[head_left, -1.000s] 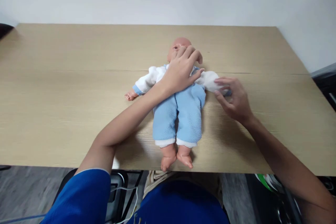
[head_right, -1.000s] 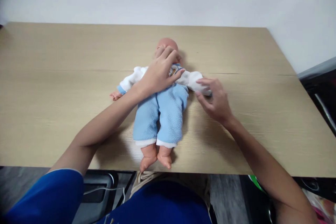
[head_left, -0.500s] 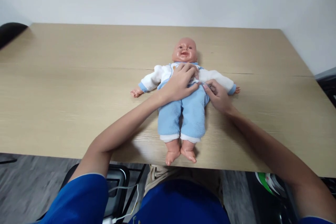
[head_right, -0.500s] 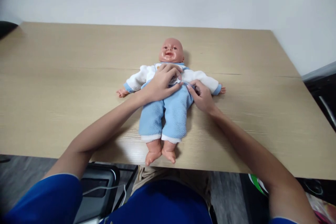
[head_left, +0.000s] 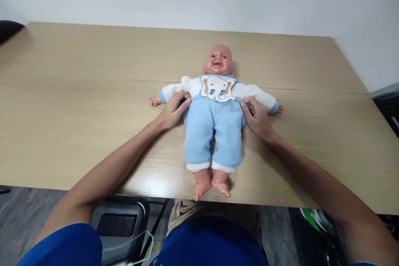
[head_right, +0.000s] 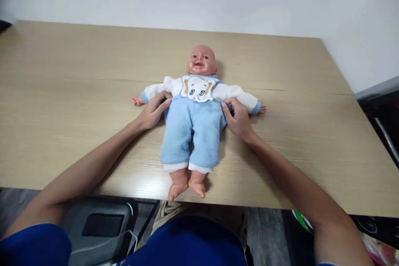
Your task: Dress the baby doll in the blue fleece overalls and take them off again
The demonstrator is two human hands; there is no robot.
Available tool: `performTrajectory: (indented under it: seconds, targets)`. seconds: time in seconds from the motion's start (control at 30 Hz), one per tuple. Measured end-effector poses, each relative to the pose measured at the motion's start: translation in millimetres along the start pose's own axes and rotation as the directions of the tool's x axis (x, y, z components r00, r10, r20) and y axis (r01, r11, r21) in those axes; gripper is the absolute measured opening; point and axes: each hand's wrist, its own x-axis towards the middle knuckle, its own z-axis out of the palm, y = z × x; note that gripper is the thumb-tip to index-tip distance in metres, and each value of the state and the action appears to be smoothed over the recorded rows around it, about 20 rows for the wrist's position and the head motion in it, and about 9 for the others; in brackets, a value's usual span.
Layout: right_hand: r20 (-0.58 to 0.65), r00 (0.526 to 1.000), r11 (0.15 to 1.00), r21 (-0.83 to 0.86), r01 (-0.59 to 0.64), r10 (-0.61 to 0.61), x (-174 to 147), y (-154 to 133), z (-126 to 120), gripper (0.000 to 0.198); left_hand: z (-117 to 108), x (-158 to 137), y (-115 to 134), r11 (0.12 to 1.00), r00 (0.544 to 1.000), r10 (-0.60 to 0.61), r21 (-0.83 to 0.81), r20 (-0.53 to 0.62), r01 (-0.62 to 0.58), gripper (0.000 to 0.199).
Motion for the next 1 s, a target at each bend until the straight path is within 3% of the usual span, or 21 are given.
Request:
performTrajectory:
  seconds: [0.3, 0.57, 0.7, 0.8, 0.93, 1.0]
  targets:
    - [0.098, 0.995, 0.993, 0.111, -0.028, 0.017, 5, 12, -1, 0.062, 7, 4, -6, 0.91, 0.99, -0.121, -0.391, 0.072, 0.139, 0.064]
    - [0.082, 0.996, 0.986, 0.159, -0.048, 0.035, 5, 13, 1, 0.064, 10, 11, -7, 0.906, 0.988, -0.153, -0.397, 0.018, 0.147, 0.062]
    - [0.036, 0.999, 0.992, 0.122, -0.042, 0.038, 2, 12, 1, 0.063, 8, 12, -11, 0.947, 0.987, -0.149, -0.296, -0.058, 0.125, 0.067]
    - [-0.025, 1.0, 1.0, 0.006, -0.001, 0.001, -3, 10, -5, 0.05, 9, 9, -10, 0.996, 0.99, -0.042, -0.078, -0.136, 0.032, 0.069]
    - [-0.103, 0.972, 0.943, -0.284, 0.176, -0.212, -7, 11, -27, 0.027, 9, 6, -4, 0.968, 0.96, 0.111, 0.247, -0.258, -0.045, 0.059]
    - [-0.113, 0.949, 0.873, -0.437, 0.218, -0.293, -7, 18, -44, 0.03, 8, 7, 4, 0.946, 0.938, 0.167, 0.319, -0.303, -0.065, 0.055]
